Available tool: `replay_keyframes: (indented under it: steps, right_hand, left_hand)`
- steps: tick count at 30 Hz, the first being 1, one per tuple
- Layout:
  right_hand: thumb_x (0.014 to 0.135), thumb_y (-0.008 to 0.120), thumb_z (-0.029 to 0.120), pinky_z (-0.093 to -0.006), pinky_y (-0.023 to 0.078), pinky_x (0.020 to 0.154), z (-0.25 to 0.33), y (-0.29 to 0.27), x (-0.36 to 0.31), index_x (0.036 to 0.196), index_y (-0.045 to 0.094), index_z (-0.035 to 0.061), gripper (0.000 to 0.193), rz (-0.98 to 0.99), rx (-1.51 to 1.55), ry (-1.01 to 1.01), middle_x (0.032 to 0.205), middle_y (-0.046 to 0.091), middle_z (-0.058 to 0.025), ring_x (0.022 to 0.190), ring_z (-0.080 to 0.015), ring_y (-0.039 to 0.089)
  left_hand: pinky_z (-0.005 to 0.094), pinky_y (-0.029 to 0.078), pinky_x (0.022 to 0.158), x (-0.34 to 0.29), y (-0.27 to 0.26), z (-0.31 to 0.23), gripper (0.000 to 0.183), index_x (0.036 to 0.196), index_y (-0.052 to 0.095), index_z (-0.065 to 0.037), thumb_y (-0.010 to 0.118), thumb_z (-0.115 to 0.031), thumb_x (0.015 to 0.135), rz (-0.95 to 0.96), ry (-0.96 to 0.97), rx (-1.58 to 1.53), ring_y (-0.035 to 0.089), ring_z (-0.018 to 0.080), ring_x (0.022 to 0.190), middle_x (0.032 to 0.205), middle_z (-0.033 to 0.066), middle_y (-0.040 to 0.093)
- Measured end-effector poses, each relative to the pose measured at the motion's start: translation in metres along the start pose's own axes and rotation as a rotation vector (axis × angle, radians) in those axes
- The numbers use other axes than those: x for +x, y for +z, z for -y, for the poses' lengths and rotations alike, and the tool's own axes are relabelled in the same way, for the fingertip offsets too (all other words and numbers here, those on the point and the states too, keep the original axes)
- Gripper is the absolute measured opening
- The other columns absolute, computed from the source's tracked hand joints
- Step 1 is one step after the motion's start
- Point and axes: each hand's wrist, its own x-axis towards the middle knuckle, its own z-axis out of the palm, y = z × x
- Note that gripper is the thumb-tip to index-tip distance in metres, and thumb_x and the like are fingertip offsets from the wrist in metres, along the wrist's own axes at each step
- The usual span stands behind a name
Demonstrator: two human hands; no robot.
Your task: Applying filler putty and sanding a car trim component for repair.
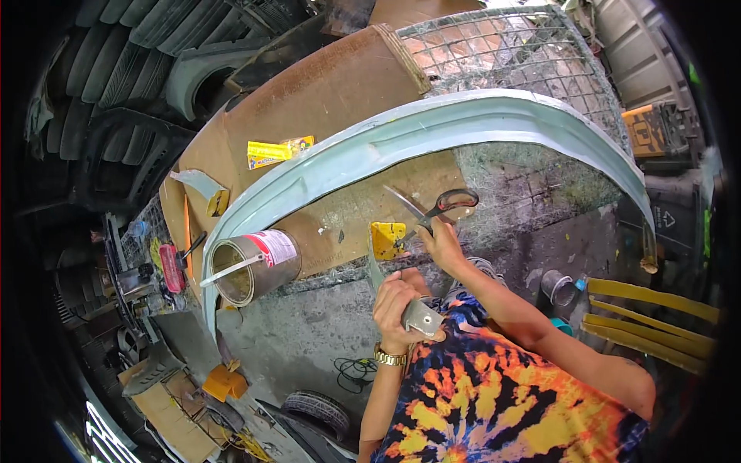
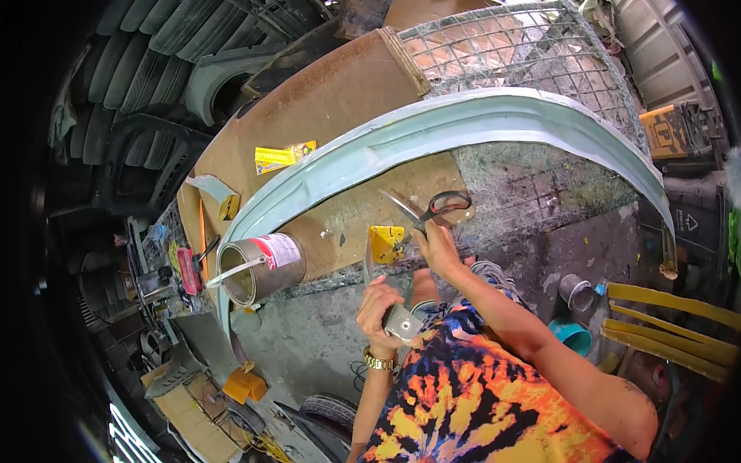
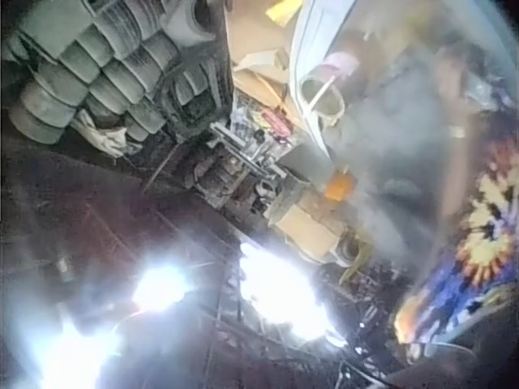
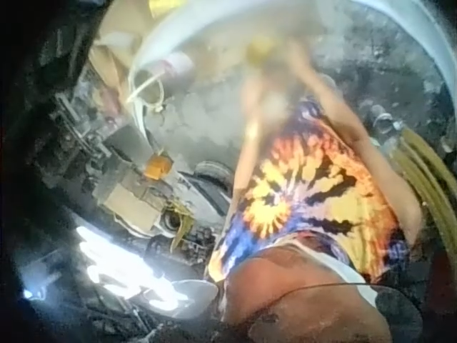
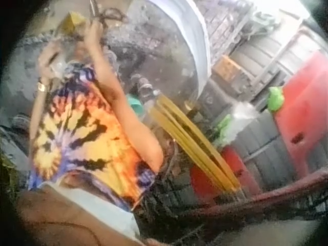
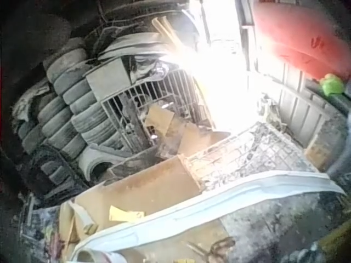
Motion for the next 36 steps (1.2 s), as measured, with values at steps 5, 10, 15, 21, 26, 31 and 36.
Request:
replay_keyframes:
  steps: [5, 10, 15, 21, 26, 31, 36]
  right_hand:
    - [0.094, 0.060, 0.019, -0.0411, 0.042, 0.053, 0.053, -0.038, 0.033, 0.096, 0.054, -0.0026, 0.023, -0.177, 0.089, -0.028, 0.063, 0.055, -0.0196, 0.057, -0.0320, 0.057]
    - [0.094, 0.060, 0.018, -0.0379, 0.040, 0.050, 0.046, -0.033, 0.023, 0.097, 0.055, -0.0026, 0.022, -0.395, 0.254, -0.051, 0.061, 0.054, -0.0173, 0.052, -0.0266, 0.054]
    - [0.094, 0.060, 0.020, -0.0359, 0.038, 0.046, 0.027, -0.025, 0.048, 0.087, 0.055, -0.0023, 0.024, -0.269, 0.092, -0.208, 0.057, 0.054, -0.0124, 0.048, -0.0194, 0.051]
    - [0.092, 0.062, 0.017, -0.0451, 0.042, 0.054, 0.025, -0.017, 0.029, 0.085, 0.055, -0.0036, 0.023, -0.343, -0.021, -0.279, 0.067, 0.057, -0.0220, 0.057, -0.0372, 0.057]
    - [0.093, 0.061, 0.017, -0.0472, 0.042, 0.057, 0.028, -0.011, 0.023, 0.085, 0.052, -0.0040, 0.024, -0.156, 0.075, -0.334, 0.070, 0.055, -0.0251, 0.061, -0.0413, 0.056]
    - [0.093, 0.060, 0.016, -0.0430, 0.038, 0.051, 0.021, -0.007, 0.026, 0.090, 0.049, -0.0030, 0.022, -0.197, -0.041, -0.251, 0.062, 0.051, -0.0244, 0.050, -0.0329, 0.048]
    - [0.091, 0.061, 0.014, -0.0494, 0.042, 0.057, 0.061, -0.034, 0.048, 0.086, 0.049, -0.0010, 0.020, -0.048, 0.144, 0.046, 0.064, 0.052, -0.0264, 0.061, -0.0443, 0.054]
  left_hand:
    - [0.0513, 0.050, 0.087, 0.000, -0.004, 0.000, 0.076, 0.077, 0.060, -0.001, 0.070, -0.075, 0.064, -0.002, -0.028, 0.006, 0.060, 0.0275, 0.068, 0.069, 0.0099, 0.059]
    - [0.0511, 0.050, 0.087, 0.003, -0.003, -0.002, 0.076, 0.077, 0.060, -0.001, 0.070, -0.075, 0.065, -0.008, -0.027, -0.004, 0.060, 0.0272, 0.068, 0.068, 0.0097, 0.058]
    - [0.0498, 0.051, 0.086, 0.001, -0.007, 0.000, 0.075, 0.075, 0.059, -0.001, 0.068, -0.075, 0.066, -0.016, -0.029, 0.029, 0.059, 0.0263, 0.065, 0.067, 0.0093, 0.058]
    - [0.0502, 0.051, 0.085, 0.007, -0.003, -0.001, 0.076, 0.075, 0.060, -0.001, 0.068, -0.076, 0.065, 0.000, -0.036, 0.015, 0.060, 0.0272, 0.066, 0.068, 0.0096, 0.059]
    - [0.0507, 0.051, 0.085, -0.003, -0.009, -0.007, 0.077, 0.074, 0.060, -0.001, 0.068, -0.077, 0.064, -0.021, -0.053, 0.019, 0.060, 0.0276, 0.066, 0.068, 0.0101, 0.059]
    - [0.0506, 0.051, 0.084, 0.007, -0.002, -0.002, 0.080, 0.074, 0.059, 0.000, 0.070, -0.078, 0.061, 0.000, -0.019, -0.008, 0.060, 0.0281, 0.067, 0.069, 0.0113, 0.059]
    - [0.0501, 0.051, 0.085, 0.001, -0.009, 0.002, 0.079, 0.075, 0.059, 0.000, 0.071, -0.077, 0.060, -0.019, 0.003, 0.005, 0.061, 0.0281, 0.068, 0.069, 0.0115, 0.059]
